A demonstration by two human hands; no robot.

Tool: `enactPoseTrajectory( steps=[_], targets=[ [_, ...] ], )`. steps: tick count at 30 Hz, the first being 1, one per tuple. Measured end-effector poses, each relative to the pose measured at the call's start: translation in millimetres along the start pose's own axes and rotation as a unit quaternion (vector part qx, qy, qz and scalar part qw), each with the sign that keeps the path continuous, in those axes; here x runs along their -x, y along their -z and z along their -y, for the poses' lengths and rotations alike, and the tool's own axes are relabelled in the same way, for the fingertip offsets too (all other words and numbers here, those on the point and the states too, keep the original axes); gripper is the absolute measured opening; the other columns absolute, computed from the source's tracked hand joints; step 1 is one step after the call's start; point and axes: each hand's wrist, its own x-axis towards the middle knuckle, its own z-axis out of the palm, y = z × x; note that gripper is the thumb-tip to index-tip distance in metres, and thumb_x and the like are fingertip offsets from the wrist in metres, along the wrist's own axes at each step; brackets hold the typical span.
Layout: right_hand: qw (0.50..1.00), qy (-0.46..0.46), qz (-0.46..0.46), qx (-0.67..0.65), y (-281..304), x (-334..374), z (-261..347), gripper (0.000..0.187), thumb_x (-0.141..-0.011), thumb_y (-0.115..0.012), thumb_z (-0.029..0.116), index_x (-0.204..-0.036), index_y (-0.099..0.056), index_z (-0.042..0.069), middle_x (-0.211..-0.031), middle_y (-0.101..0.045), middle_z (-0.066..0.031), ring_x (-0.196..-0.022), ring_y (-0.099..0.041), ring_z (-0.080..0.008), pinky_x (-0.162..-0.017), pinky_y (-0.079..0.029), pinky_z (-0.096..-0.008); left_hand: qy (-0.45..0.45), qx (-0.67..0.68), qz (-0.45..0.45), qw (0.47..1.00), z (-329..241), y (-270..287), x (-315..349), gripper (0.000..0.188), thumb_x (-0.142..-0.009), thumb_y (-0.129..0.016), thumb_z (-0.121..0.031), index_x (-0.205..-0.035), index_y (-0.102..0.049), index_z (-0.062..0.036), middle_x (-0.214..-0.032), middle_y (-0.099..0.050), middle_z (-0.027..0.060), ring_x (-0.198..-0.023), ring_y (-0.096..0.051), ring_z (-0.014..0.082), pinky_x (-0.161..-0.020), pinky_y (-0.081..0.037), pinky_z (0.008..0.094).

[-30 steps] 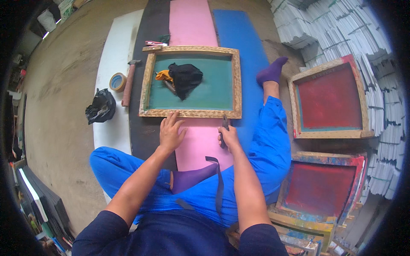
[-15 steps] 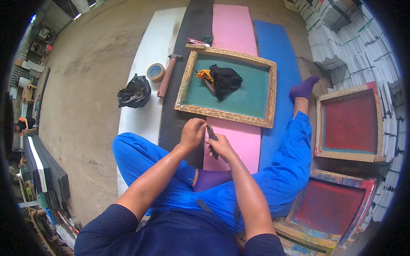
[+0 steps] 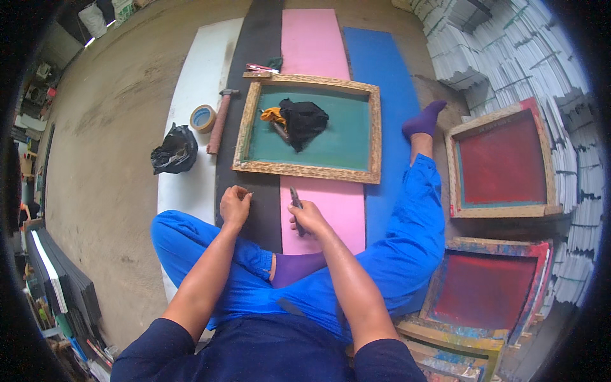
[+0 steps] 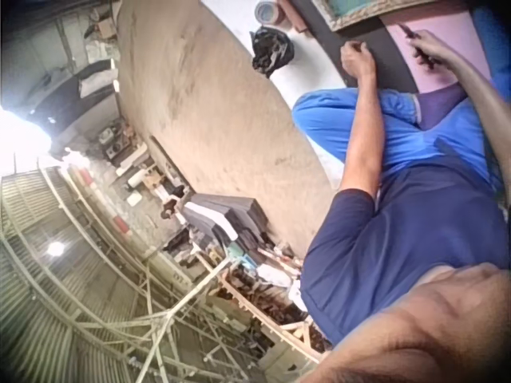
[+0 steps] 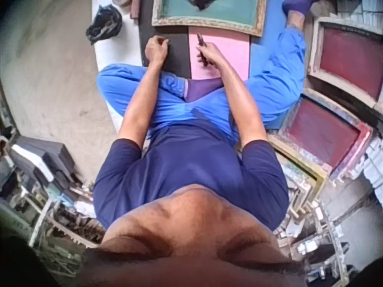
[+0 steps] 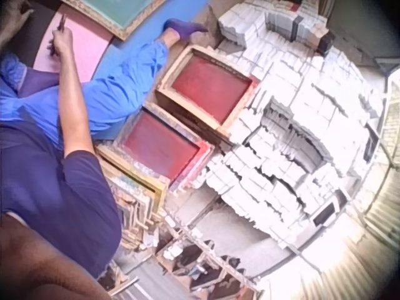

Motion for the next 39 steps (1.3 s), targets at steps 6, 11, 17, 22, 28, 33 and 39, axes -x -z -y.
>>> enactPoseTrajectory(
  steps=[6,11,17,22,28,33,39],
  targets=[
    [0.979,0.04,-0.186,0.067,85,9,-16,0.028,-0.097,-0.063,0.026,-0.107,-0.059,0.0,-0.076,-0.064,-0.0088,-0.06,-0.066,-0.0181,-0.052,-0.053,-0.0341,-0.247,0.02,-0.055,0.967,-54,-20,9,0.028,-0.079,-0.08,-0.025,-0.103,-0.071,-0.0117,-0.12,-0.062,0.0089,-0.123,-0.054,0.0321,-0.099,-0.043,0.0465],
    [0.967,-0.003,-0.239,0.093,130,28,-10,0.026,-0.096,-0.064,0.025,-0.101,-0.058,0.0,-0.071,-0.062,-0.0083,-0.055,-0.063,-0.0188,-0.046,-0.05,-0.037,-0.307,-0.01,-0.025,0.951,-79,-38,13,0.04,-0.081,-0.079,-0.028,-0.115,-0.07,-0.0111,-0.142,-0.053,0.0163,-0.138,-0.042,0.0375,-0.113,-0.033,0.0498],
    [0.964,-0.018,-0.241,0.109,141,25,-18,0.025,-0.096,-0.063,0.024,-0.099,-0.057,0.0,-0.069,-0.061,-0.0086,-0.053,-0.062,-0.0201,-0.045,-0.049,-0.0383,-0.3,-0.019,0.023,0.954,-91,-49,16,0.042,-0.083,-0.078,-0.03,-0.119,-0.07,-0.0119,-0.149,-0.047,0.0178,-0.145,-0.035,0.0397,-0.117,-0.028,0.0519],
    [0.958,-0.007,-0.262,0.119,130,25,-10,0.032,-0.094,-0.062,0.026,-0.092,-0.061,-0.007,-0.068,-0.066,-0.0168,-0.057,-0.068,-0.0292,-0.053,-0.052,-0.0449,-0.3,-0.036,0.036,0.952,-85,-49,14,0.042,-0.083,-0.076,-0.033,-0.119,-0.069,-0.0122,-0.151,-0.045,0.0164,-0.146,-0.034,0.0372,-0.118,-0.027,0.0524],
    [0.948,-0.005,-0.278,0.153,125,20,-11,0.026,-0.096,-0.06,0.025,-0.09,-0.057,-0.001,-0.066,-0.062,-0.0105,-0.05,-0.06,-0.0206,-0.044,-0.046,-0.0411,-0.305,-0.027,0.028,0.952,-85,-50,15,0.039,-0.082,-0.078,-0.03,-0.116,-0.071,-0.0109,-0.151,-0.047,0.0156,-0.147,-0.034,0.0378,-0.117,-0.029,0.0526],
    [0.941,-0.034,-0.303,0.145,115,29,1,0.023,-0.093,-0.057,0.021,-0.082,-0.056,0.002,-0.061,-0.058,-0.0097,-0.045,-0.057,-0.0206,-0.04,-0.042,-0.0399,-0.304,-0.03,0.021,0.952,-82,-52,16,0.038,-0.082,-0.077,-0.031,-0.115,-0.071,-0.0118,-0.151,-0.046,0.0156,-0.147,-0.033,0.0376,-0.117,-0.028,0.0524],
    [0.955,-0.008,-0.291,0.055,116,22,-11,0.019,-0.092,-0.056,0.019,-0.082,-0.056,0.003,-0.059,-0.056,-0.0084,-0.042,-0.054,-0.0187,-0.036,-0.04,-0.0367,-0.302,-0.037,0.023,0.952,-81,-52,15,0.037,-0.083,-0.077,-0.03,-0.114,-0.071,-0.0125,-0.151,-0.046,0.0149,-0.147,-0.033,0.0359,-0.117,-0.028,0.0515]
  ],
)
